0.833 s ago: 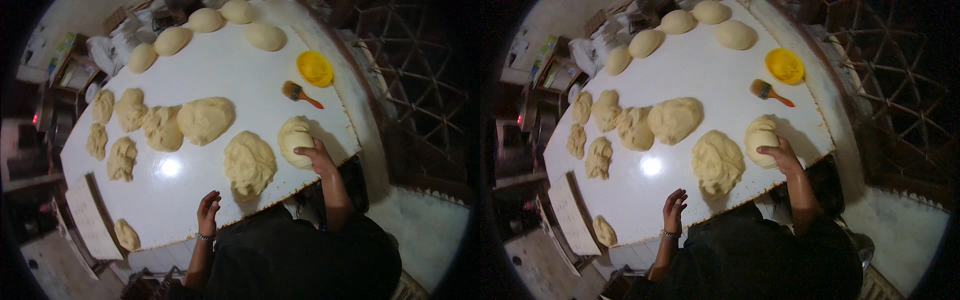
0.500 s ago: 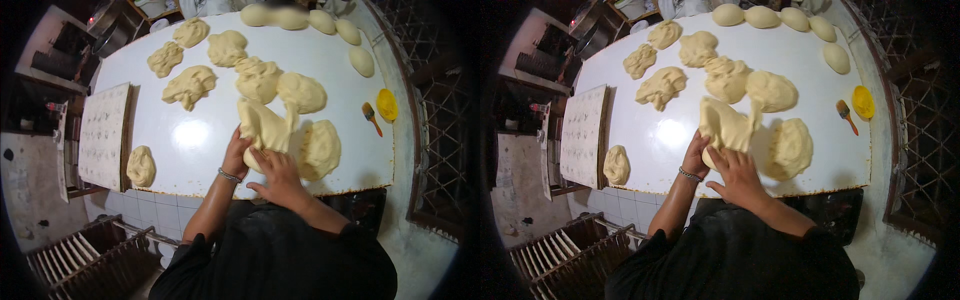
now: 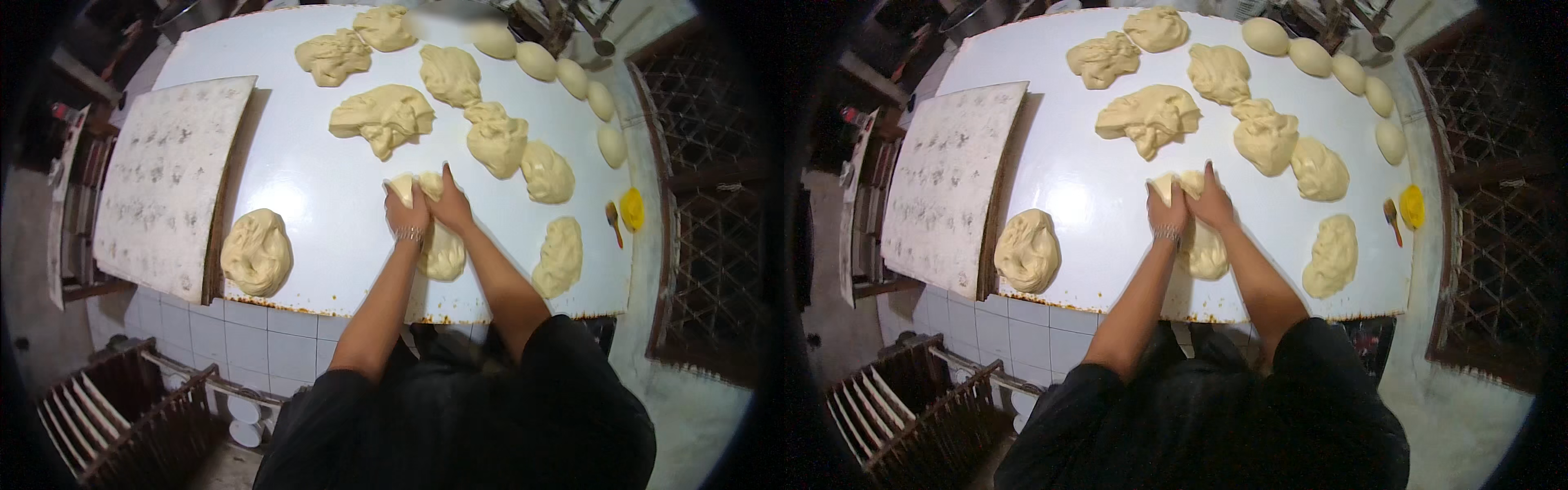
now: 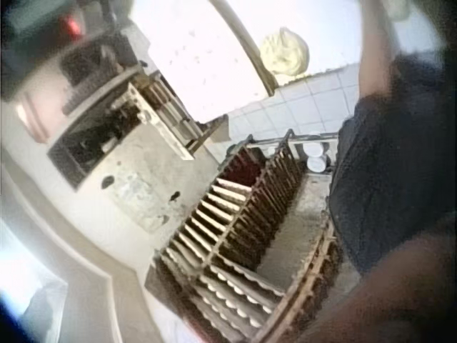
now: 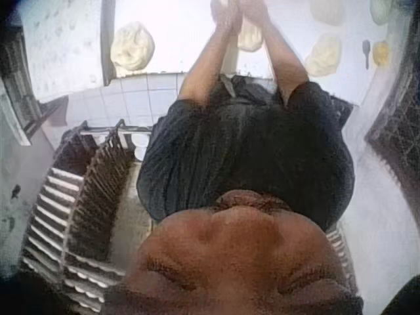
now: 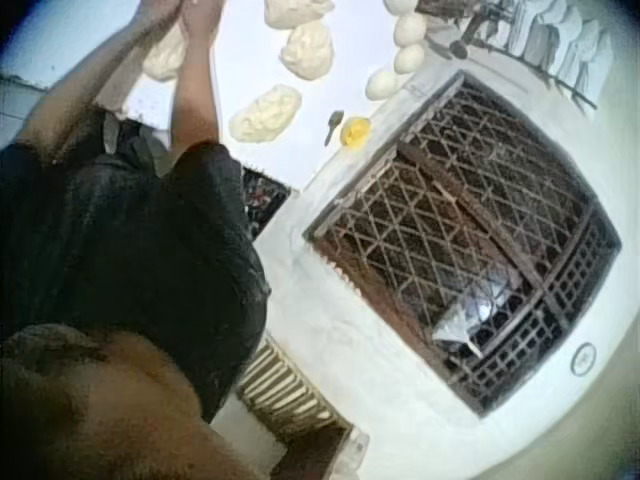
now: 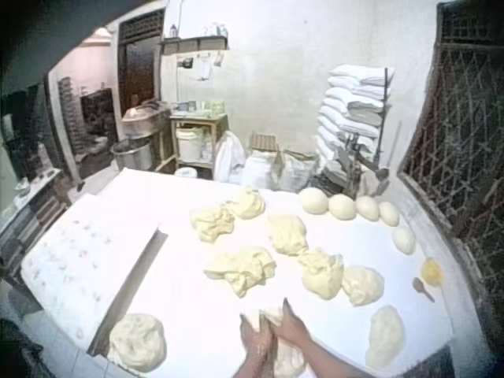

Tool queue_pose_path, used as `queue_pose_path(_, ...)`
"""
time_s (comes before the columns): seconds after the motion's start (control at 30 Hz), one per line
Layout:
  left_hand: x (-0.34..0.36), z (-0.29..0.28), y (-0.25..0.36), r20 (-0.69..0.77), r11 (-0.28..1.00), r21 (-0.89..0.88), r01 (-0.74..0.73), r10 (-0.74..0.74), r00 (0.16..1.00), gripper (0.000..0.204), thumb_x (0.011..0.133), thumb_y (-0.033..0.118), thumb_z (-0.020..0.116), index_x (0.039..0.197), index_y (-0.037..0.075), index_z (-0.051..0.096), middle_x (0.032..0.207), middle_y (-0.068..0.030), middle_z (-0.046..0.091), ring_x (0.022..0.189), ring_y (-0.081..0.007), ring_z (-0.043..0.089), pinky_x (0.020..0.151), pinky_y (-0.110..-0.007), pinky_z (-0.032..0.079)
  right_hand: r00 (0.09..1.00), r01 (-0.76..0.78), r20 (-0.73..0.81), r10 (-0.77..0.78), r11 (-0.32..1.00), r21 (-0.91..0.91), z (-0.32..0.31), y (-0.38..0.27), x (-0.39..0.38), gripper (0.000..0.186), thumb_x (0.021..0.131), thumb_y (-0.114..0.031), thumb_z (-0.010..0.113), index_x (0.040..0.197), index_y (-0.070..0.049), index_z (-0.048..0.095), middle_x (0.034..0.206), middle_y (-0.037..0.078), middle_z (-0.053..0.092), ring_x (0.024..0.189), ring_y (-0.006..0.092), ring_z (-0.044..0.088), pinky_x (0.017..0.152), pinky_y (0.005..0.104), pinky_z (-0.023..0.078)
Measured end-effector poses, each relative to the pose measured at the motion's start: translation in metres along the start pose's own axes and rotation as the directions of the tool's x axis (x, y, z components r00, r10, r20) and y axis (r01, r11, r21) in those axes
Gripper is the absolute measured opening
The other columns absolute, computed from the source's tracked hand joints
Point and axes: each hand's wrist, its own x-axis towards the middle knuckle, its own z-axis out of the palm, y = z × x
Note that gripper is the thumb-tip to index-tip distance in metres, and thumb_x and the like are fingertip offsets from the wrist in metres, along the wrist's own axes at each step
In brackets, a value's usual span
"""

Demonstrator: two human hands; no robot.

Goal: The person picks up pieces of dough from a table, applies a liquid with a brush, and kneads the dough by hand into large round loaves.

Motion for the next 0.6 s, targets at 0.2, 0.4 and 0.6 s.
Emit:
queue_pose_path(0.2,-0.030,-0.085,0.109,0.260,0.845,-0.325,-0.424,0.511,0.819,0.058,0.090,0.051,0.075,0.107,-0.004,0.072,0.089,-0.0207,0.077,0.081,-0.0324,0.075,0.072,-0.040,0.057,0.952,0.304,-0.105,-0.289,0.833,0.462,-0.110,-0.065,-0.061,0.070,0.084,-0.034,0.089,0.138,-0.001,0.061,0.130,0.014,0.070,0.115,0.0244,0.066,0.095,0.0392,0.054)
queue_pose_path(0.4,-0.120,-0.104,-0.076,0.476,0.889,0.147,-0.433,0.320,0.819,0.062,0.083,0.054,0.083,0.108,-0.001,0.073,0.098,-0.0228,0.076,0.094,-0.0351,0.076,0.085,-0.042,0.058,0.963,0.095,0.240,-0.119,0.989,0.111,-0.038,0.007,-0.210,0.073,0.082,-0.039,0.090,0.140,-0.006,0.061,0.130,0.021,0.069,0.120,0.0396,0.065,0.106,0.0461,0.048)
queue_pose_path(0.6,-0.100,-0.145,-0.093,0.637,0.996,0.073,-0.057,-0.002,0.771,0.078,0.084,0.041,0.087,0.148,0.008,0.057,0.131,-0.0204,0.070,0.121,-0.0285,0.068,0.104,-0.038,0.052,0.789,-0.380,0.594,0.154,0.883,0.275,-0.063,0.103,-0.210,0.072,0.085,-0.048,0.086,0.135,-0.001,0.064,0.127,0.020,0.070,0.120,0.0326,0.066,0.103,0.0423,0.052)
